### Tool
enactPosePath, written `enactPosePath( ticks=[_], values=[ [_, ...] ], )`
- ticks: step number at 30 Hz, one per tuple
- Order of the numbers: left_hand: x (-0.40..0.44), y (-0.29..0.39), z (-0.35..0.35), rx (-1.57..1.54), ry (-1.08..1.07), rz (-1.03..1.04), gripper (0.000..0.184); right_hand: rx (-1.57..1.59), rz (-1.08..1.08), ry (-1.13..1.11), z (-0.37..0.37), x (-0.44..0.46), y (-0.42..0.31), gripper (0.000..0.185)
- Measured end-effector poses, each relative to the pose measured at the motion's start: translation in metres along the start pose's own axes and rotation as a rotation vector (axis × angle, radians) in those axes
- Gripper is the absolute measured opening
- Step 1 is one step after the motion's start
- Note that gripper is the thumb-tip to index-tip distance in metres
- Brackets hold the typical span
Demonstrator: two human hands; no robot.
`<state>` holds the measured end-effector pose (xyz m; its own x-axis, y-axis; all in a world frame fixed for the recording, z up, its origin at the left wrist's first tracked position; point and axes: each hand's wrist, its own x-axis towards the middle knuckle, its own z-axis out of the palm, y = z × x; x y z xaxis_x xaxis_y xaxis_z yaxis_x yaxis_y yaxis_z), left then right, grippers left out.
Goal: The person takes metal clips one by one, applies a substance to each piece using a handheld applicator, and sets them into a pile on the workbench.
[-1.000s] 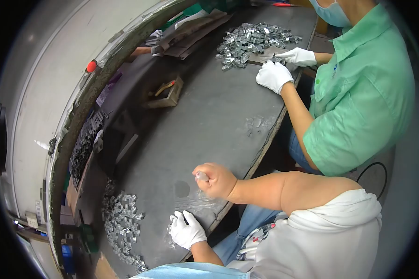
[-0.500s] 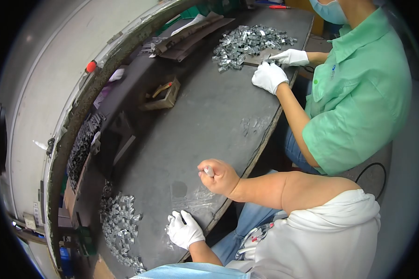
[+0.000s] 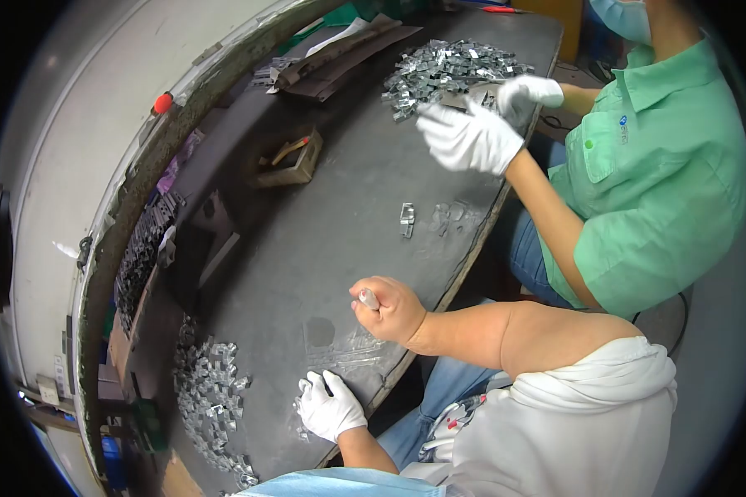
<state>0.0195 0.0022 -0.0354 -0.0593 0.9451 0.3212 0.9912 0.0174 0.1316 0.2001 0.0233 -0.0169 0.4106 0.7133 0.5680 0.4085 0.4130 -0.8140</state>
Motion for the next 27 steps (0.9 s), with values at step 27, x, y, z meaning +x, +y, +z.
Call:
enactPosePath(
  ticks=[27],
  values=[
    [0.006, -0.008, 0.008, -0.084, -0.009, 0.054, 0.025, -0.137, 0.618, -0.998, 0.053, 0.023, -0.049, 0.026]
  ],
)
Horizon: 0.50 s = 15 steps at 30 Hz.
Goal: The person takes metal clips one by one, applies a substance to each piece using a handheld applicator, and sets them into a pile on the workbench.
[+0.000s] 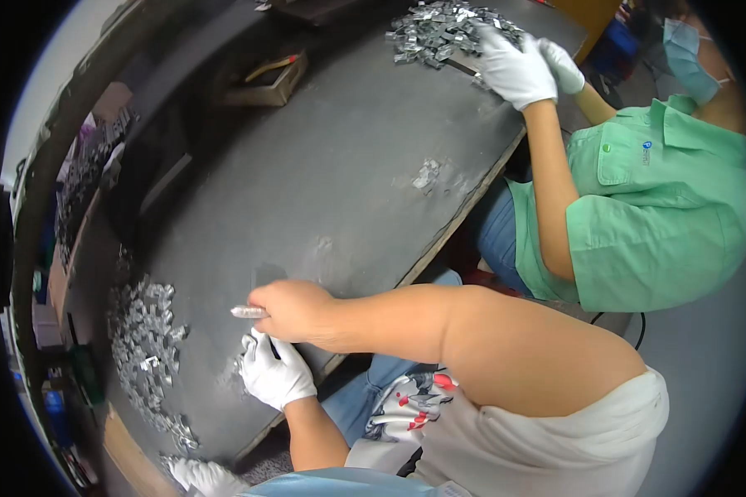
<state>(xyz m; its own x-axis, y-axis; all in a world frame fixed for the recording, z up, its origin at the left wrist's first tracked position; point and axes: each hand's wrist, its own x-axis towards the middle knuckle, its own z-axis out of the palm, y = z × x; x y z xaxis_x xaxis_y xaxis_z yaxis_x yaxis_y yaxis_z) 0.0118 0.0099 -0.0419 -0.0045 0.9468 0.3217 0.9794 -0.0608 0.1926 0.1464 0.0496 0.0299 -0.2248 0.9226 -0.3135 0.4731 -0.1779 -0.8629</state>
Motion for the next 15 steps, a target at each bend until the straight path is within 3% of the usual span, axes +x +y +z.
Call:
enactPosePath(
  ticks=[1, 5, 9, 12, 15],
  values=[
    [-0.002, -0.003, 0.000, 0.006, -0.040, -0.009, 0.028, 0.179, -0.103, 0.081, -0.001, -0.008, 0.002, 0.029],
    [-0.005, -0.007, 0.001, -0.111, 0.014, -0.018, 0.036, 0.244, -0.086, 0.347, -0.010, -0.024, 0.012, 0.025],
    [0.004, -0.007, 0.005, -0.256, 0.055, -0.191, 0.041, 0.486, 0.025, 0.203, -0.019, -0.034, 0.014, 0.020],
    [0.008, 0.001, 0.002, 0.031, -0.065, -0.107, 0.035, 0.529, -0.165, 0.311, -0.003, -0.036, 0.004, 0.018],
    [0.007, 0.001, 0.005, 0.061, -0.105, -0.115, 0.030, 0.301, -0.280, 0.383, 0.014, -0.024, 0.005, 0.017]
  ],
)
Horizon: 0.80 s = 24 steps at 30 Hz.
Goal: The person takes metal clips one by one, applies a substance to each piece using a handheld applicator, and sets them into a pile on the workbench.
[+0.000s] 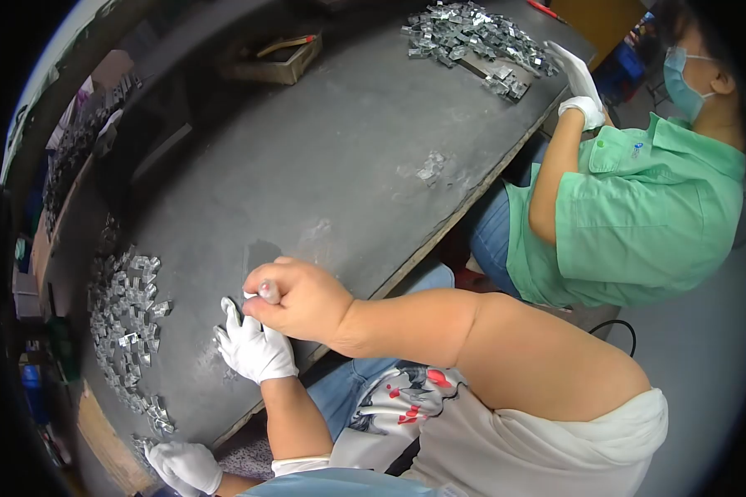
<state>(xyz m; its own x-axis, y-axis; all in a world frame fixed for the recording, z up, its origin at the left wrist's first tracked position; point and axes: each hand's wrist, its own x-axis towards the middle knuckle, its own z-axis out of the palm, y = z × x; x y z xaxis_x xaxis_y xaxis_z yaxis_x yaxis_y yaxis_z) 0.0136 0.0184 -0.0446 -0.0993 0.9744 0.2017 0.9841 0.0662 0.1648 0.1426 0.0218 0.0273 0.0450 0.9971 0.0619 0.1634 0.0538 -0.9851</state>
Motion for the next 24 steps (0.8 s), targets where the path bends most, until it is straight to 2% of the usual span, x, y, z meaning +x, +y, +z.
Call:
enactPosePath(
  ticks=[2, 5, 8, 11, 14, 18, 21, 22, 24],
  values=[
    [0.002, -0.001, -0.001, 0.000, -0.076, -0.010, 0.031, -0.118, -0.035, 0.002, 0.011, 0.001, 0.007, 0.017],
    [0.000, -0.004, -0.001, 0.020, -0.142, 0.012, 0.033, -0.334, -0.272, -0.017, 0.022, -0.002, 0.014, 0.017],
    [0.002, -0.003, -0.002, 0.048, -0.188, 0.000, 0.034, -0.516, -0.322, -0.159, 0.029, -0.010, 0.005, 0.017],
    [0.004, 0.004, -0.007, 0.096, -0.237, -0.045, 0.035, -0.454, -0.387, -0.052, 0.027, -0.005, 0.014, 0.019],
    [0.004, 0.006, -0.010, 0.118, -0.244, -0.070, 0.036, 0.181, 0.353, 0.266, 0.023, 0.017, 0.018, 0.018],
    [0.004, 0.005, -0.004, 0.032, -0.145, -0.063, 0.028, -0.463, -0.539, -0.091, 0.017, -0.002, 0.018, 0.013],
    [0.001, 0.003, 0.001, 0.005, -0.041, -0.065, 0.026, -0.181, -0.352, 0.197, 0.026, 0.007, 0.027, 0.010],
    [0.003, 0.006, -0.004, 0.016, -0.072, -0.069, 0.026, -0.033, 0.024, 0.260, 0.024, 0.009, 0.022, 0.008],
    [0.005, -0.001, 0.013, -0.174, -0.052, -0.101, 0.023, -0.325, -0.281, 0.060, 0.020, 0.002, 0.014, 0.008]
  ],
)
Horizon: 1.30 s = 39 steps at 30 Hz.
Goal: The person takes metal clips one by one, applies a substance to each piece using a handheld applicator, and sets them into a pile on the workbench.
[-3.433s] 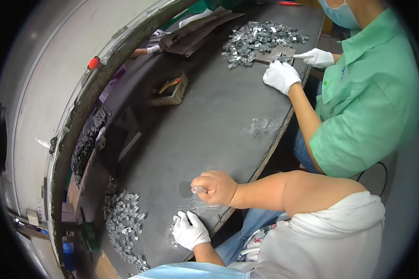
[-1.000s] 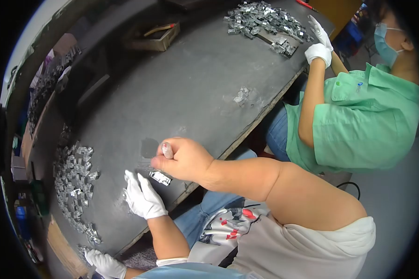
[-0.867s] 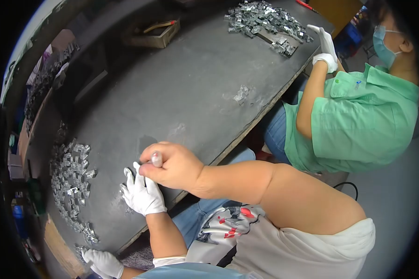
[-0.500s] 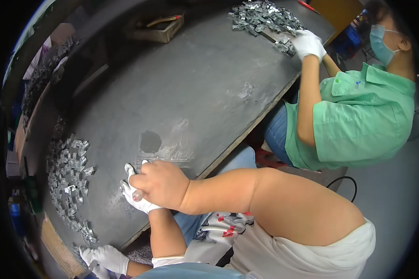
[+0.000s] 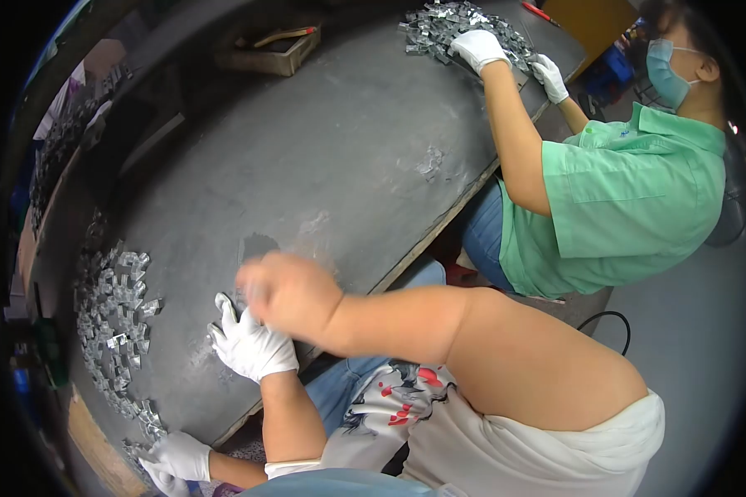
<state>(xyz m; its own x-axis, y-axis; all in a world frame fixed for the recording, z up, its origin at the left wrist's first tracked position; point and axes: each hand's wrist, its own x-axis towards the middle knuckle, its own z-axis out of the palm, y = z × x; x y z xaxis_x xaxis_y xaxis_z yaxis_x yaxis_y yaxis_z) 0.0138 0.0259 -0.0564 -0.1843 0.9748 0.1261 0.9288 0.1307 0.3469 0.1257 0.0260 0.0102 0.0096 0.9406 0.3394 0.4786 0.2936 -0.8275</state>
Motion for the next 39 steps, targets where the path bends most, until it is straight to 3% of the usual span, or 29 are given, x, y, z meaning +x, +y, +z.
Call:
enactPosePath(
  ticks=[1, 2, 3, 5, 6, 9, 10, 14, 17, 19, 20, 28, 32, 35, 36, 39],
  values=[
    [-0.002, -0.005, 0.002, -0.027, 0.001, 0.008, 0.022, -0.123, -0.172, -0.093, -0.003, -0.002, -0.001, 0.008],
    [-0.003, -0.009, 0.003, -0.053, 0.002, 0.016, 0.022, -0.159, -0.141, -0.212, -0.004, -0.004, 0.000, 0.011],
    [-0.004, -0.010, 0.001, -0.080, 0.003, 0.023, 0.022, -0.002, 0.143, -0.136, -0.003, 0.001, -0.001, 0.011],
    [-0.003, 0.009, -0.014, 0.164, 0.034, 0.046, 0.023, 0.305, 0.699, 0.011, -0.006, 0.024, 0.001, 0.013],
    [-0.003, 0.012, -0.015, 0.165, 0.036, 0.036, 0.023, 0.343, 0.756, -0.024, -0.016, 0.030, 0.002, 0.014],
    [-0.003, 0.015, -0.017, 0.181, 0.026, 0.010, 0.024, 0.364, 0.360, 0.122, -0.031, 0.026, 0.004, 0.015],
    [-0.003, 0.015, -0.018, 0.192, 0.013, 0.003, 0.025, 0.420, 0.565, 0.081, -0.041, 0.030, -0.003, 0.015],
    [-0.002, 0.017, -0.021, 0.213, -0.031, -0.015, 0.028, 0.435, 0.437, 0.032, -0.031, 0.011, 0.002, 0.014],
    [-0.003, 0.014, -0.019, 0.211, -0.027, 0.015, 0.025, 0.088, 0.016, 0.066, -0.011, -0.007, 0.010, 0.017],
    [-0.006, -0.018, 0.011, 0.243, -0.018, 0.166, 0.026, -0.154, -0.273, -0.014, -0.008, -0.014, 0.001, 0.021],
    [-0.008, -0.030, 0.021, 0.260, -0.017, 0.244, 0.026, -0.221, -0.289, -0.027, -0.004, -0.016, -0.009, 0.018],
    [-0.001, -0.007, 0.004, 0.004, -0.003, 0.039, 0.019, -0.064, -0.170, -0.018, -0.001, -0.003, 0.005, 0.017],
    [0.001, 0.002, -0.005, 0.138, 0.067, 0.120, 0.019, -0.010, -0.126, -0.034, -0.002, 0.003, 0.017, 0.013],
    [-0.006, 0.011, -0.011, 0.208, 0.092, 0.099, 0.020, 0.391, 0.807, -0.004, -0.017, 0.035, 0.027, 0.010],
    [-0.004, 0.014, -0.012, 0.205, 0.103, 0.076, 0.021, 0.383, 0.902, -0.044, -0.032, 0.036, 0.041, 0.014],
    [-0.002, 0.012, -0.011, 0.192, 0.076, 0.073, 0.022, 0.548, 0.915, 0.112, -0.041, 0.020, 0.044, 0.015]
  ],
)
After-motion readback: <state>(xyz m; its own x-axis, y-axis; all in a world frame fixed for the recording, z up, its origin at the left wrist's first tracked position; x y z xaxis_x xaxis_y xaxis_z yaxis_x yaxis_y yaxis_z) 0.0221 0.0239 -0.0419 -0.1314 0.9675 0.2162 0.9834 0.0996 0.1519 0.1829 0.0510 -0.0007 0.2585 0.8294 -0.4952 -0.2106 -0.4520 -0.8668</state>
